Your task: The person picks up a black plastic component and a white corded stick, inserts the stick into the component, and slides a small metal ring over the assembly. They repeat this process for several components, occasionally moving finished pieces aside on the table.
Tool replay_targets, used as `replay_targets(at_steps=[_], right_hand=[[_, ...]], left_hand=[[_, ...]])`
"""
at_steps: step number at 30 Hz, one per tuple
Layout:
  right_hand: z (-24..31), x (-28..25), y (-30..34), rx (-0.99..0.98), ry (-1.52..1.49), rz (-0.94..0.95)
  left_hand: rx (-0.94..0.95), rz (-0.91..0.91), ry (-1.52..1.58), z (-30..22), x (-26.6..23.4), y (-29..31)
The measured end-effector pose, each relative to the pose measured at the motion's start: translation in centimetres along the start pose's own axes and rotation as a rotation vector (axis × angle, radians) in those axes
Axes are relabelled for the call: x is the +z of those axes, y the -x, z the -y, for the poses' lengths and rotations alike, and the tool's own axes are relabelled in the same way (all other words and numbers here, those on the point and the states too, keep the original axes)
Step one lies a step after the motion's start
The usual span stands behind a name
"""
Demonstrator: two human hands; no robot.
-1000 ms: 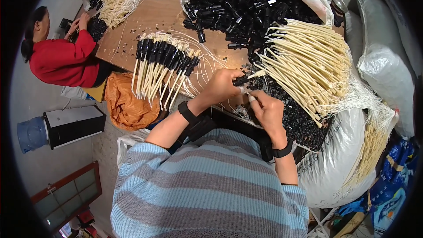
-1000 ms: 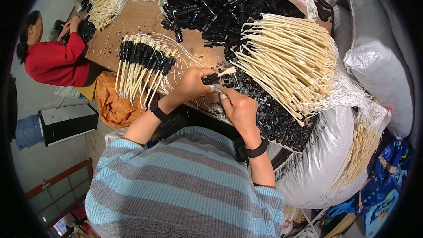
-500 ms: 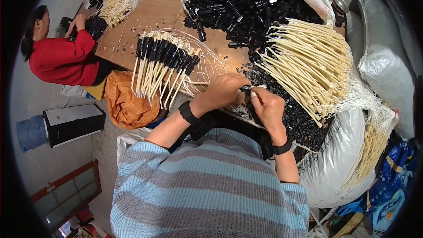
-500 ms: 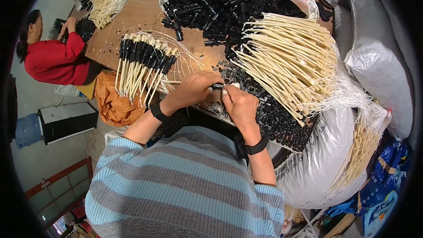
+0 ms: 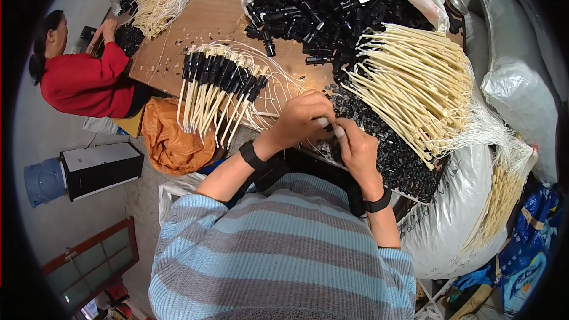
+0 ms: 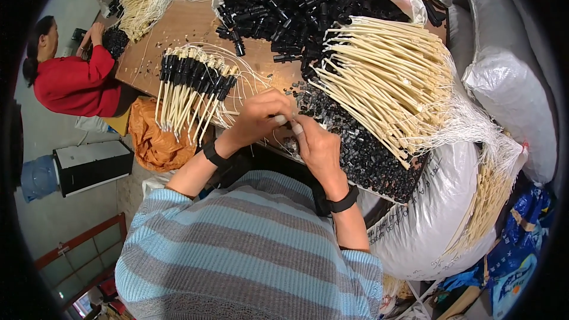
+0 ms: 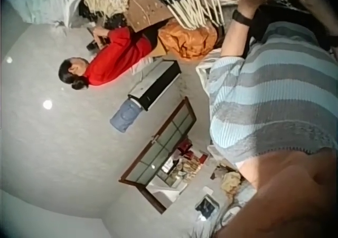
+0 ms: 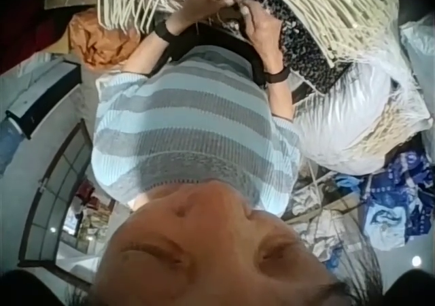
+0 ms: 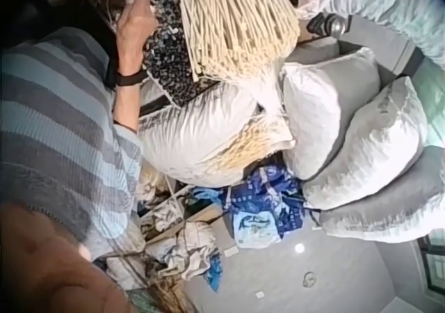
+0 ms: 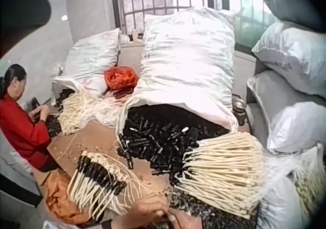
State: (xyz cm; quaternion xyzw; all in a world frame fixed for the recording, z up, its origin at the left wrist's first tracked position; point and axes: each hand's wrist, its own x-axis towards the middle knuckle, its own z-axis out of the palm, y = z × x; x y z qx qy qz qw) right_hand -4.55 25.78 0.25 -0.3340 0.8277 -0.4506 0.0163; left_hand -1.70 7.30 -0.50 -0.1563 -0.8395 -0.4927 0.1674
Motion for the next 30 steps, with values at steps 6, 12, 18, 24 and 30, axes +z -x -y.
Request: replay_targets(at_steps=[6,12,18,24,30], right_hand=[[-1.1,0.0,0.7,0.126,-0.324,0.199],[-1.8,-0.4,0.5,0.132,-0.369,0.224],[-1.8,-0.2,0.5,0.134,-0.237,0.182],[-1.7,0.2,0.4,0.289,-0.426,0.165],[-1.9,0.1,0.7,0.319,-0.271,0.227]], left_hand=[[-0.017,0.018,0.066,0.1,-0.2,2.3],[-0.092,0.047,0.148,0.3,-0.1,1.9],[-0.049,0.130,0.089,0.0,-0.2,0.6],[-0.045,0.102,0.134,0.3,-0.1,0.5],[-0.007,0.061,-0.103,2.2,-0.4,0.5]])
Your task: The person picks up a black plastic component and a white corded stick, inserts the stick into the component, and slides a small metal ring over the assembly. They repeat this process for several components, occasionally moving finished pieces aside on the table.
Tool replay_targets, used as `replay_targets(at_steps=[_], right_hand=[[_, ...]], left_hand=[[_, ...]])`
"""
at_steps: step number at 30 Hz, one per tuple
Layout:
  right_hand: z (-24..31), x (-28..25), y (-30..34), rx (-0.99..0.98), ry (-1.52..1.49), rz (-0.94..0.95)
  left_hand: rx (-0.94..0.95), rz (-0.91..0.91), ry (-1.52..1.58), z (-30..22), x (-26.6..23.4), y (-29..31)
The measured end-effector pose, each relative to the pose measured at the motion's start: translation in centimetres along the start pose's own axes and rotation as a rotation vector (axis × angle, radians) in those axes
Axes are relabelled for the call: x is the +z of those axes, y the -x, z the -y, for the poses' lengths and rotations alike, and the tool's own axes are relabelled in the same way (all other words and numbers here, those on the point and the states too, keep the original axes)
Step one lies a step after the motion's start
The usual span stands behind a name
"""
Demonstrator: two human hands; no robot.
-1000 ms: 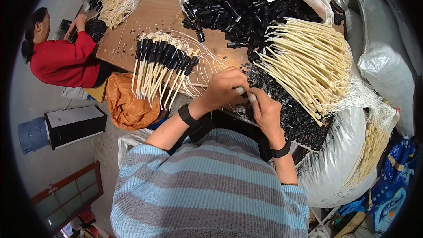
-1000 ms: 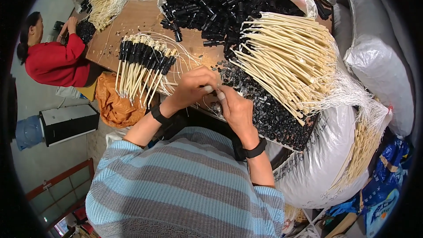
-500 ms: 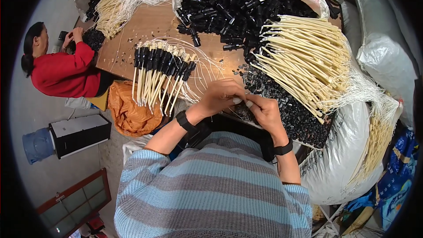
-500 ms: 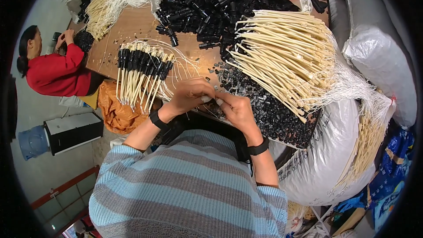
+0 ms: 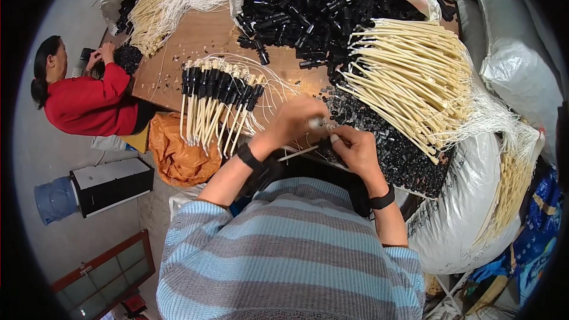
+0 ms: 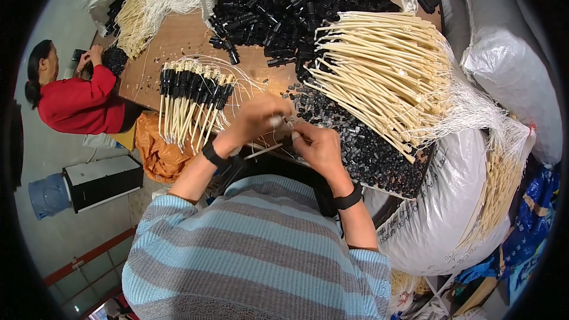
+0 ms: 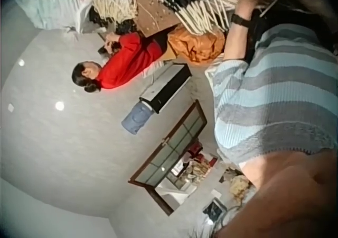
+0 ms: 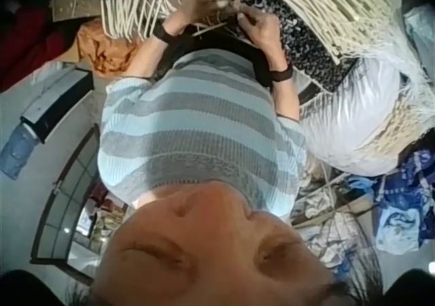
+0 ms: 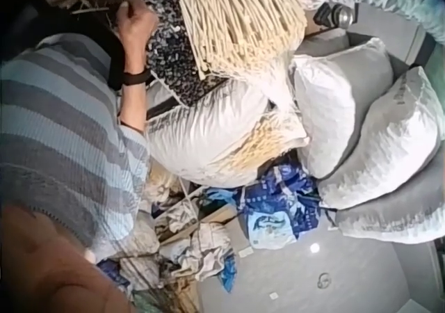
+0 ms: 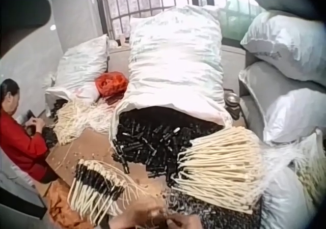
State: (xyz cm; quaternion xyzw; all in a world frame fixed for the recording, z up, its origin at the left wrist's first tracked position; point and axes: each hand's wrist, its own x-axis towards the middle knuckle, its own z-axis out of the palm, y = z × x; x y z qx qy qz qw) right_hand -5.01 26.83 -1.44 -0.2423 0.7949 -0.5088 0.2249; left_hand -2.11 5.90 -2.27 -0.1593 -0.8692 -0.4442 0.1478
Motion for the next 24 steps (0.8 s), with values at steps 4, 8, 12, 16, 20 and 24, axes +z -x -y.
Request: replay_targets(at_steps=[4,8,12,16,20,24], right_hand=[[0.1,-0.2,0.5,0.053,-0.052,-0.184],[-1.1,0.1,0.3,0.110,-0.112,-0.218],[-1.4,0.5,-0.2,0.209,-0.133,-0.196],[-1.3,0.5,-0.5,0.265,-0.219,-0.249],[-1.5,0.6,-1.0,0.278,-0.340,-0.243],[-0.3,0.5,-1.0,0.263,-0.755,-0.163]], left_hand=[[-0.246,-0.066,-0.418,3.4,-2.6,1.7],[-0.313,-0.024,-0.410,2.8,-2.5,2.1],[-0.062,-0.019,-0.265,2.6,0.5,-0.1],[-0.107,0.016,-0.140,2.2,1.5,-0.6],[-0.071,-0.103,-0.094,-3.1,3.2,-1.7],[-0.014,-0.183,-0.232,-3.5,3.6,-1.6]])
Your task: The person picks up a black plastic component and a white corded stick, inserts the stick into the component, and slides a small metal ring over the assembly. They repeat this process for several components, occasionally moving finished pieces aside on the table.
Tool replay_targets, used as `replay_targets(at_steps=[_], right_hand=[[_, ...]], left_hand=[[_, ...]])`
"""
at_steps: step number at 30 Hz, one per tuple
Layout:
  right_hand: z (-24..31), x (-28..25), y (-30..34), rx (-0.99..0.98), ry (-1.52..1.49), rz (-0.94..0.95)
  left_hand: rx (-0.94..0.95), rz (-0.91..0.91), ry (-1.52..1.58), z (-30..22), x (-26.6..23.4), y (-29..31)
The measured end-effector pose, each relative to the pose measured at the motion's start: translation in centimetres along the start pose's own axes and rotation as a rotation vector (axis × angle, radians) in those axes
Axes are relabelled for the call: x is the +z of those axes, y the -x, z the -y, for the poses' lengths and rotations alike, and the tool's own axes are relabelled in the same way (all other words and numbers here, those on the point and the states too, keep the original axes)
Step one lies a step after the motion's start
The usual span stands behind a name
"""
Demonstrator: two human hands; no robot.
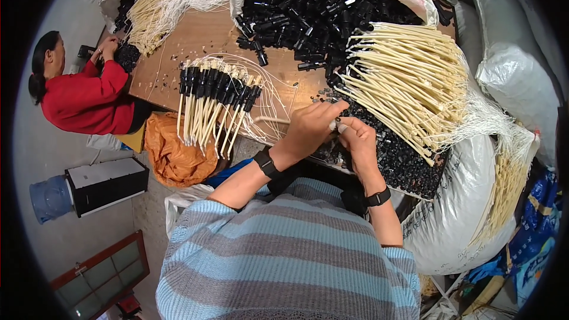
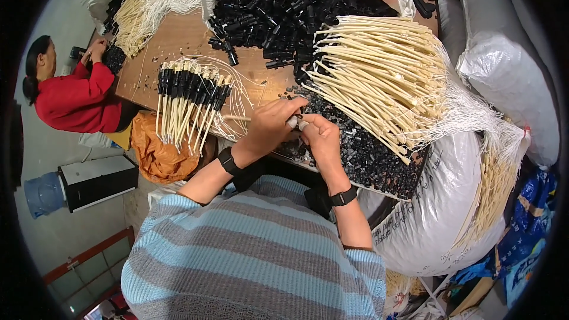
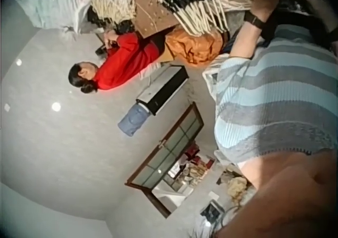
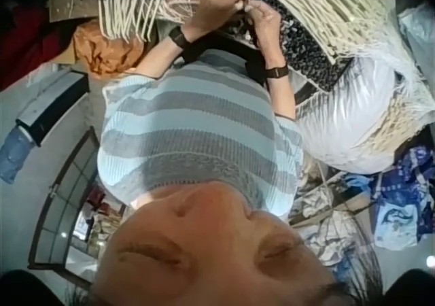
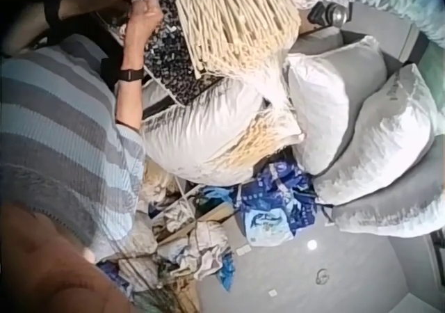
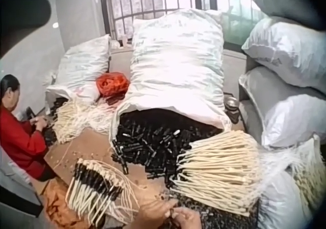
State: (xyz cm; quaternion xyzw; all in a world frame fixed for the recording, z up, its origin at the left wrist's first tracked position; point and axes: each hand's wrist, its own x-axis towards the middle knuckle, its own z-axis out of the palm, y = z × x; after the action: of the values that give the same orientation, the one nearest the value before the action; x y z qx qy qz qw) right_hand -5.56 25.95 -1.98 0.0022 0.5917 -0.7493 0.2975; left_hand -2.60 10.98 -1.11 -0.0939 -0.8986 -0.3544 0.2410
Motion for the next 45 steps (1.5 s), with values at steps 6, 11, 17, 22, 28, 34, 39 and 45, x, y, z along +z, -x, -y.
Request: replay_targets(at_steps=[6,11,17,22,28,34,39,45], right_hand=[[-0.1,0.4,-0.1,-0.009,-0.012,-0.081],[0.1,0.0,0.3,-0.090,0.214,-0.057],[0.5,0.0,0.4,-0.177,0.432,-0.088],[0.6,-0.4,0.2,-0.249,0.596,-0.091],[0.4,-0.3,0.3,-0.273,0.633,-0.114],[0.4,-0.1,0.6,-0.363,0.706,-0.106],[0.9,0.0,1.0,-0.628,0.838,-0.001],[0.6,-0.2,1.0,-0.512,0.730,-0.056]], left_hand=[[-0.187,0.002,0.110,0.4,0.3,0.4],[-0.283,0.139,0.156,1.2,0.0,0.7],[-0.355,0.121,0.288,1.0,0.4,0.6],[-0.345,0.143,0.310,1.3,0.0,0.4],[-0.238,0.161,0.181,1.4,-0.4,0.3],[-0.358,0.126,0.189,0.7,-0.8,0.0],[-0.262,-0.047,0.152,0.9,-0.4,-0.2],[-0.190,-0.040,0.214,1.7,-0.7,-0.4]])
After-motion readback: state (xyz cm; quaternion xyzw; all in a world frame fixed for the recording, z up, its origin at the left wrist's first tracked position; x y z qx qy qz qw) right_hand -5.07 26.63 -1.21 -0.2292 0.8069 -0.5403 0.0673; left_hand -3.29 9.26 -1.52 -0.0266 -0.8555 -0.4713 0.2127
